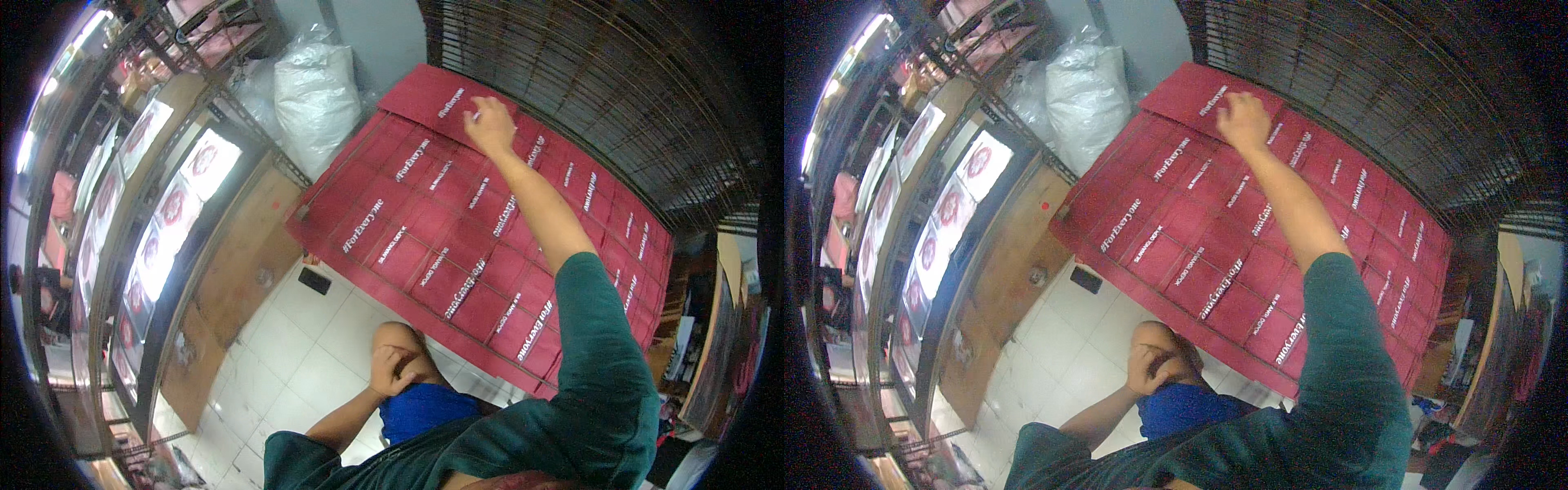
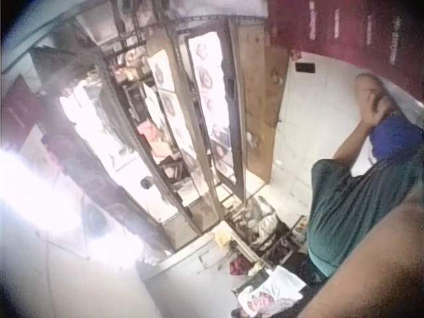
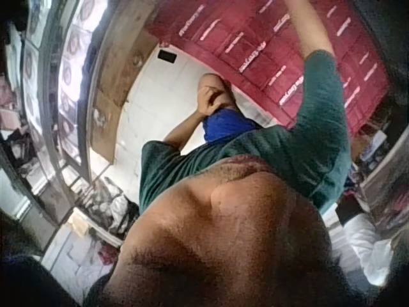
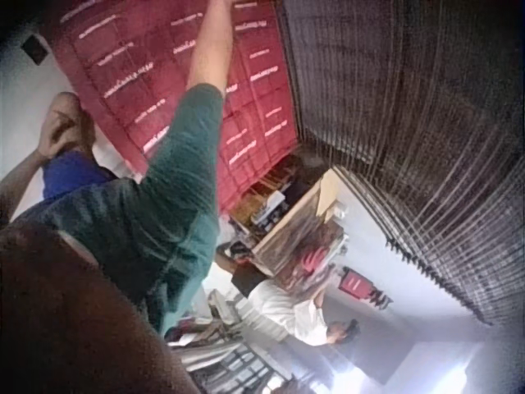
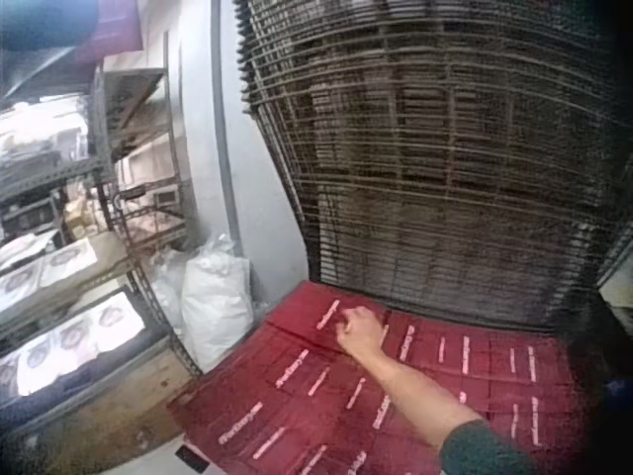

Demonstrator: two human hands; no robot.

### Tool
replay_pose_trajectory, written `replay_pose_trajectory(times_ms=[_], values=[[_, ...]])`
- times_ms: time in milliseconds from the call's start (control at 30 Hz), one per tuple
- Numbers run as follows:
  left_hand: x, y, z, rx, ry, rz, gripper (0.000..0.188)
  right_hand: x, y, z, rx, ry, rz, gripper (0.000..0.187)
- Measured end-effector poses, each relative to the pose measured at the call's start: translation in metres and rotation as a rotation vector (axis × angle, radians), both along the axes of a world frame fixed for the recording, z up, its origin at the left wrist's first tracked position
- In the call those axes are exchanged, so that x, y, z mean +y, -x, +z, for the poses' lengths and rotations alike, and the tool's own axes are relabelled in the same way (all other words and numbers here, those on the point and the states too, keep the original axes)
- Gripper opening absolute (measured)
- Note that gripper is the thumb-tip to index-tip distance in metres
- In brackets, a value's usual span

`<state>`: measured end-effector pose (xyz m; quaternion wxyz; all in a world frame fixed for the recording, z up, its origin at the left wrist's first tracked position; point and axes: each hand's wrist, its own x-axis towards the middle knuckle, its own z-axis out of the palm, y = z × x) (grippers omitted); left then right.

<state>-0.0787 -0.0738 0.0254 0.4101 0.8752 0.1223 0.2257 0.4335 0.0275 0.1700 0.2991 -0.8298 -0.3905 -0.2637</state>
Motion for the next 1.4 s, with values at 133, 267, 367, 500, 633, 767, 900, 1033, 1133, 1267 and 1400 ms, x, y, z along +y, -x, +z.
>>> replay_pose_trajectory(times_ms=[133,267,367,500,633,767,900,1033,1133,1267,1400], values=[[-0.002,0.002,-0.003,-0.003,-0.017,0.016,0.047,-0.009,0.113,0.069,-0.048,0.005,0.509,0.031],[-0.007,-0.003,0.006,0.049,0.037,0.005,0.044,-0.096,0.249,0.109,-0.205,0.176,1.134,0.038],[-0.027,0.015,-0.051,0.038,0.329,0.114,0.04,-0.181,0.304,0.102,-0.428,-0.017,1.529,0.039],[-0.016,0.006,0.0,-0.008,-0.008,0.019,0.036,-0.294,0.291,0.073,-0.356,0.147,1.225,0.019],[-0.022,0.014,-0.01,-0.042,0.017,0.03,0.033,-0.405,0.196,0.097,-0.293,0.182,0.417,0.007],[-0.024,0.006,-0.005,0.036,-0.083,0.0,0.029,-0.634,0.069,0.108,-0.433,0.064,-0.71,0.007],[-0.032,0.008,-0.003,0.027,-0.126,-0.025,0.026,-0.77,0.093,0.117,0.098,-0.319,-1.449,0.018],[-0.065,0.002,0.02,-0.025,-0.337,-0.116,0.022,-0.814,0.106,0.155,-0.027,-0.091,-1.258,0.027],[-0.085,-0.001,0.027,0.072,-0.275,-0.202,0.022,-0.842,0.111,0.135,0.078,-0.449,-1.112,0.034],[-0.111,-0.013,0.045,0.018,-0.337,-0.228,0.023,-0.901,0.117,0.093,0.347,-1.044,-0.959,0.046],[-0.106,-0.004,0.049,0.094,-0.236,-0.175,0.022,-0.902,0.135,0.082,0.476,-1.342,-0.857,0.068]])
